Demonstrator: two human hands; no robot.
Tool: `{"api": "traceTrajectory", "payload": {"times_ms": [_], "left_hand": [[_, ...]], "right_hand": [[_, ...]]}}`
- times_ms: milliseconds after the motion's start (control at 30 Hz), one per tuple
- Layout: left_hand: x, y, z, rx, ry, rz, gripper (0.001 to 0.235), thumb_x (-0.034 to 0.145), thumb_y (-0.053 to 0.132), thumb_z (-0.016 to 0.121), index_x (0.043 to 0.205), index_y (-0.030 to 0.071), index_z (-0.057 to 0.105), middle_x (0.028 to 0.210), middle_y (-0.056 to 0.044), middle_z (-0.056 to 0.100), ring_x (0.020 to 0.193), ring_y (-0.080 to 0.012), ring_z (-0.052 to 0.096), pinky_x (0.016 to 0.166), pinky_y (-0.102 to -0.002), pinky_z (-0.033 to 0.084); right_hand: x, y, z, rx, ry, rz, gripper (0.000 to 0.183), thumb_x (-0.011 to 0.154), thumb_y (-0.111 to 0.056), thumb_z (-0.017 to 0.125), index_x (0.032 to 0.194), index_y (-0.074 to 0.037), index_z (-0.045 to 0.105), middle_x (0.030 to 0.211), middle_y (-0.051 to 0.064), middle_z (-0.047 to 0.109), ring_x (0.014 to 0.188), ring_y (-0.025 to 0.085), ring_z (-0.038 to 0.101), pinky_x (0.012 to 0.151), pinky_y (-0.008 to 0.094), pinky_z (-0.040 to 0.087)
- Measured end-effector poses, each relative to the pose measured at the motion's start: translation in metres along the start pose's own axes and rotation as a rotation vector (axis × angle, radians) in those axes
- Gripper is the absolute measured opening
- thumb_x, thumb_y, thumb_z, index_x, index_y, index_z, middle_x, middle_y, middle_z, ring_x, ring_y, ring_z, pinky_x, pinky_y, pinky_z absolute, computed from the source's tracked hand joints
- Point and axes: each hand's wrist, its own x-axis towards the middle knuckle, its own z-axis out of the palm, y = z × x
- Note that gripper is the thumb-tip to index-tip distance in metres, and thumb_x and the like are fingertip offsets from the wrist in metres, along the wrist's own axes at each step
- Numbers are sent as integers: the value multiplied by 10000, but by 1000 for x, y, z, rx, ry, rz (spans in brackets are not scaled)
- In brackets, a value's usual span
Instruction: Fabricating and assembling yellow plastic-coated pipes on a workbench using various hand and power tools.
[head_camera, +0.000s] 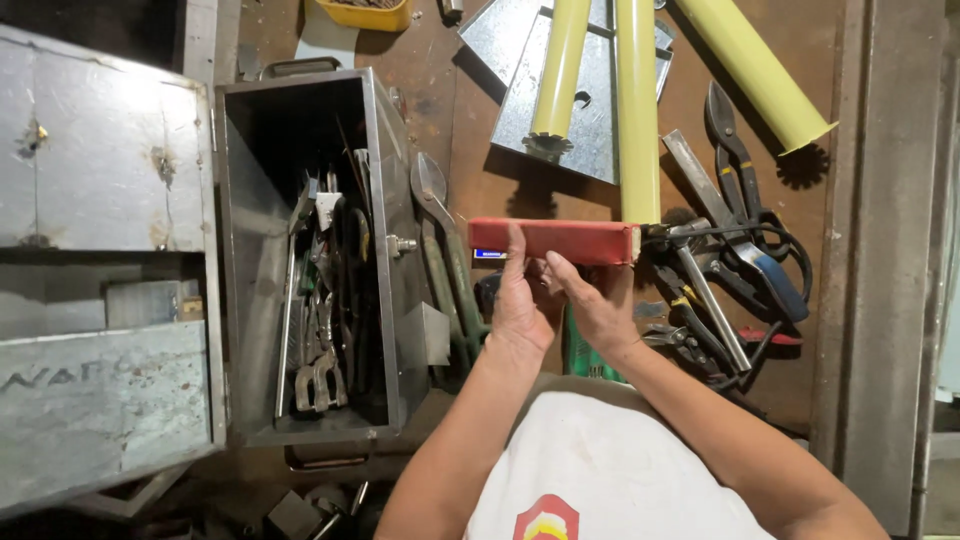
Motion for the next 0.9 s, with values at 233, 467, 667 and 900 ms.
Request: {"api": "traceTrajectory", "payload": {"times_ms": [233, 467, 667, 900], "left_hand": [[-6, 22, 24, -58, 111, -64, 408, 851, 514, 705, 1037, 151, 685, 1021, 1, 724, 953, -188, 688, 892, -343, 557], [23, 43, 2, 64, 178, -99, 402, 922, 496, 641, 1108, 140, 631, 995, -38, 704, 930, -231, 682, 857, -408, 563], [121, 60, -44, -62, 93, -97, 383, 971, 502, 605, 1079, 134, 599, 928, -25, 667, 799, -202, 691, 674, -354, 613], [143, 86, -54, -154, 306, -200, 511, 920, 612, 651, 1009, 108, 650, 842, -50, 690, 664, -171, 681, 504, -254, 566]], "right_hand": [[-5, -10, -21, -392, -165, -49, 321, 892, -113, 771, 1175, -25, 646, 1035, 17, 729, 911, 73, 674, 800, 235, 554], [16, -5, -46, -678, -105, -80, 387, 912, -255, 782, 1204, -33, 659, 761, -28, 538, 674, 65, 471, 582, 240, 413], [82, 8, 5, -669, -239, -143, 343, 976, -309, 728, 1230, -79, 743, 898, -3, 728, 811, 55, 626, 715, 234, 507], [124, 33, 38, -869, -198, 18, 380, 932, -362, 743, 1188, -82, 770, 790, 58, 742, 699, 100, 649, 658, 278, 529]]}}
